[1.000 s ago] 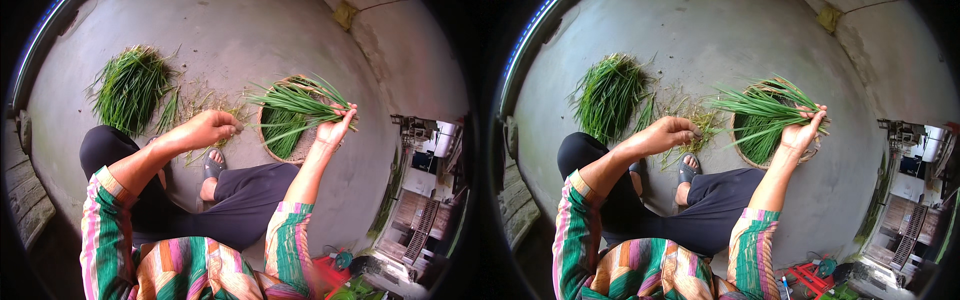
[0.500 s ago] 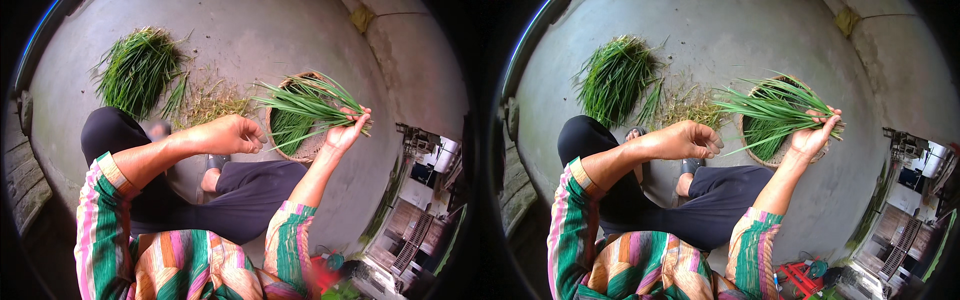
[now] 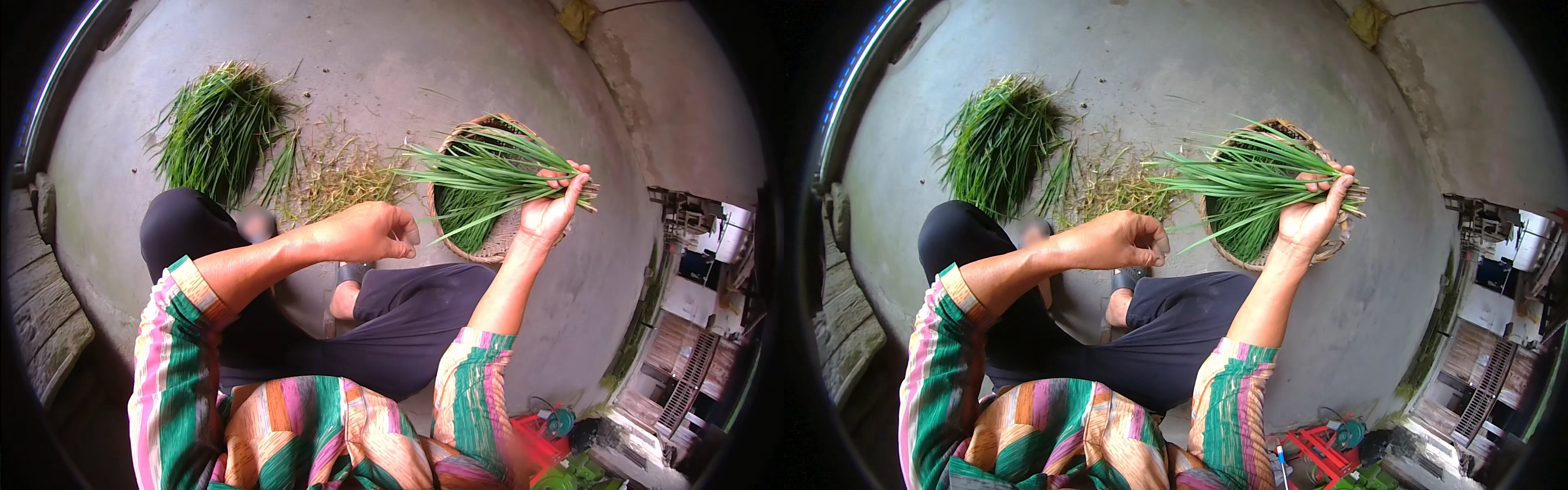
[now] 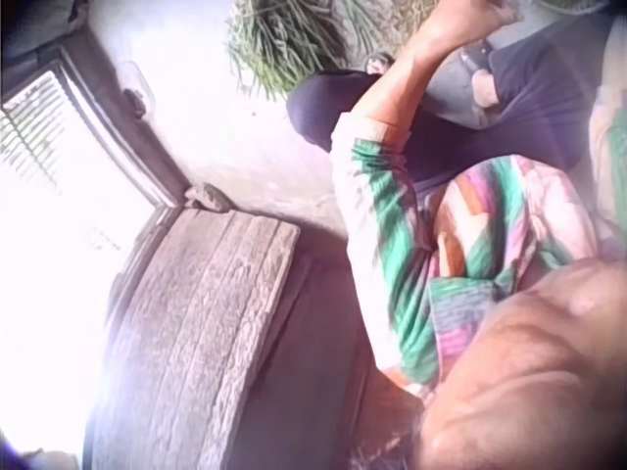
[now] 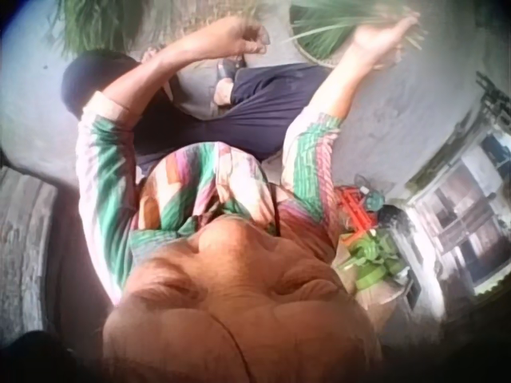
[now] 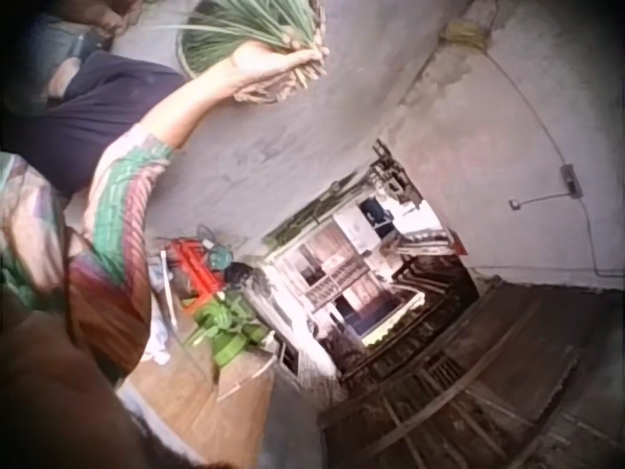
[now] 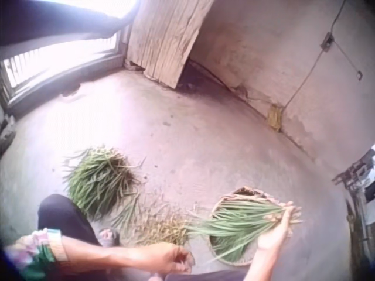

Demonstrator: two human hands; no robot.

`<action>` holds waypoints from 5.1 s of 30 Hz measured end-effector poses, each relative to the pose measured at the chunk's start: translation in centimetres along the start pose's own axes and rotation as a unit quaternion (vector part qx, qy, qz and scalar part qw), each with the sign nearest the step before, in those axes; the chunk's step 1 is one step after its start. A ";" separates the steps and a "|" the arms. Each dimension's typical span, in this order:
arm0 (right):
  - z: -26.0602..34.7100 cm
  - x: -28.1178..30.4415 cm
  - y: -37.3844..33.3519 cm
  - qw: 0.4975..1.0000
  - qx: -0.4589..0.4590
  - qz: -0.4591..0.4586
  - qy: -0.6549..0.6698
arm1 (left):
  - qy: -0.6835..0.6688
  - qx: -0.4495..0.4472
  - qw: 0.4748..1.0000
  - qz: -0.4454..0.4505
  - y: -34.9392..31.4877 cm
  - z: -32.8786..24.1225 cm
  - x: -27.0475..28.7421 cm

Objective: The person sorts a pile of green chives by hand on a concrete floor, removing dry outer layers and placing the cleaned stems into a wicker basket.

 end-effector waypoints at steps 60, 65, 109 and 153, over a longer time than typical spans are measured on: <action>-6.4 -4.0 -5.3 0.947 -0.218 0.123 -0.203 | 0.285 -0.033 0.932 -0.220 0.7 -4.9 2.5; -7.9 -3.2 -6.5 0.952 -0.229 0.107 -0.175 | 0.259 0.014 0.939 -0.225 1.7 -4.7 1.6; -9.7 -5.5 -10.2 0.861 -0.447 0.177 -0.169 | 0.189 -0.092 0.955 -0.207 -2.0 -3.9 4.2; -7.0 -3.2 -10.7 0.615 -0.321 0.450 -0.562 | -0.417 -0.309 0.794 -0.318 -2.7 -3.9 10.7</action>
Point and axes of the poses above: each hand's wrist, its own y-axis towards the middle knuckle, its own x-axis out of the back of the hand, z = x × y, the point moved 1 cm from there along y, towards the middle knuckle, and after that the axes turned 11 degrees about z, right-handed, at the moved point
